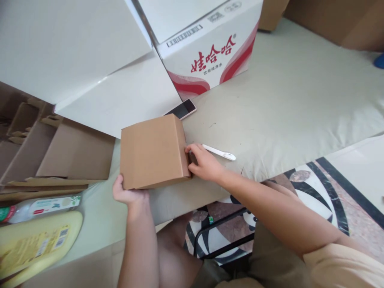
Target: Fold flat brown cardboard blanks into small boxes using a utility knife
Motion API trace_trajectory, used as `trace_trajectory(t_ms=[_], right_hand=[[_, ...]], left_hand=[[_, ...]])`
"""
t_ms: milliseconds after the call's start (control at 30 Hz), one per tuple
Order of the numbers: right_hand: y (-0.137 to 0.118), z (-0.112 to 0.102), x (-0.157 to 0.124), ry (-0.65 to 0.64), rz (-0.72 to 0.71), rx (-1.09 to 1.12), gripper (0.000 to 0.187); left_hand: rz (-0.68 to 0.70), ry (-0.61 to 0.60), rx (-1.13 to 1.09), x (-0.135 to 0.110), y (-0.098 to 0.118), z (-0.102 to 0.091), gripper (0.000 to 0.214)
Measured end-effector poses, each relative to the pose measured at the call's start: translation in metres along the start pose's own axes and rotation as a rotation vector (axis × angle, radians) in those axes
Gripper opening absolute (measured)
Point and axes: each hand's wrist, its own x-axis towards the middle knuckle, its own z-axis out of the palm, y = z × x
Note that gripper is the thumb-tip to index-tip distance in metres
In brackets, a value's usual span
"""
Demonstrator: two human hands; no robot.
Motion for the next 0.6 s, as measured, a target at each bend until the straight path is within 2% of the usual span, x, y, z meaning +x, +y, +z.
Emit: trace_trajectory(t_ms=[167, 333, 467, 600], right_hand=[[-0.006, 0.003, 0.002, 0.007, 0.037, -0.144, 0.025], [-0.013, 0.001, 0.002, 0.006, 0.069, -0.33, 0.026], [-0.017, -0.003, 0.001, 0.002, 0.08, -0.404, 0.025], [-0.017, -0.004, 0.003, -0.023, 0.113, -0.426, 0.024]], left_hand=[[0.048, -0.034, 0.048, 0.003, -0.006, -0.007, 0.032], [0.075, -0.115, 0.071, 0.004, -0.009, -0.009, 0.039], [0.048, -0.085, 0.048, 0.001, -0.006, -0.005, 0.037], [0.04, 0.008, -0.008, -0.003, -0.003, 0.0, 0.03]])
